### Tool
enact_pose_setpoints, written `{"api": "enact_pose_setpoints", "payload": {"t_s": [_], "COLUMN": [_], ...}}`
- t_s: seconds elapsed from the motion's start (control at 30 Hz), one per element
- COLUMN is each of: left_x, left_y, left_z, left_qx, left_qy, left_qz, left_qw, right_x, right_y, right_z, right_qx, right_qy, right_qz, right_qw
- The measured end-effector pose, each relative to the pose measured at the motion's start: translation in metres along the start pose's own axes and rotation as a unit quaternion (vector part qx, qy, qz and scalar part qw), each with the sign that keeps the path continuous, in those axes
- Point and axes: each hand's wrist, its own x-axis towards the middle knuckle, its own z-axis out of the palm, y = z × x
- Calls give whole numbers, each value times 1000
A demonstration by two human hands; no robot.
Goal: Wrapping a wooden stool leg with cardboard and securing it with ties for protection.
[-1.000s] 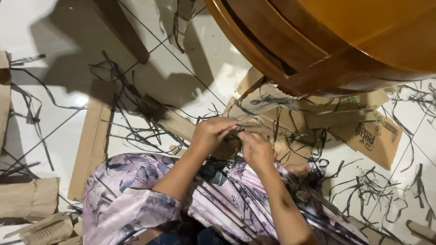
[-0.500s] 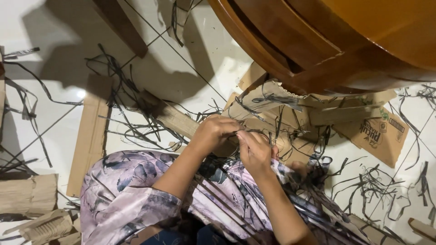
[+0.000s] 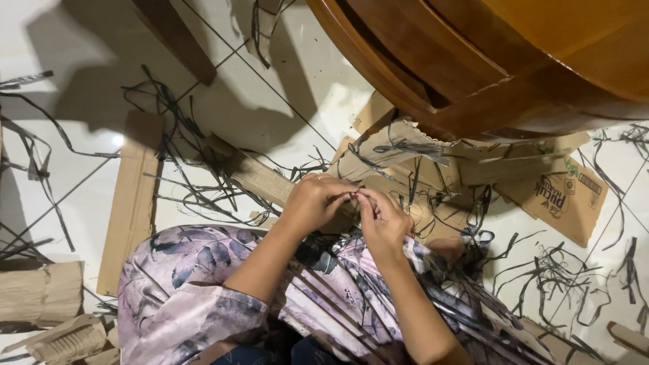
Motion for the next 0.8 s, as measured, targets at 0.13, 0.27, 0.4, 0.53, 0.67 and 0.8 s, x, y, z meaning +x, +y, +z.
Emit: {"api": "enact_pose_setpoints", "payload": {"t_s": [0.13, 0.27, 0.4, 0.53, 0.67, 0.8], "left_x": [-5, -8, -19, -29, -33, -33], "left_y": [-7, 4, 6, 6, 18, 20], "left_z": [7, -1, 2, 13, 12, 13], "left_qx": [-8, 1, 50, 77, 74, 29], "left_qy": [8, 26, 61, 90, 119, 141], "left_qz": [-38, -34, -15, -13, -46, -69], "left_qw": [999, 999, 997, 993, 989, 987], "right_x": [-2, -2, 1, 3, 3, -7], "right_y": [-5, -12, -16, -25, -14, 11], "right_z": [1, 6, 9, 9, 9, 19], "right_qx": [28, 138, 265, 386, 491, 536], "right_qy": [-28, -37, -48, -26, -36, -49], "right_qz": [39, 181, 357, 428, 513, 541], "right_qw": [998, 973, 894, 817, 703, 647]}}
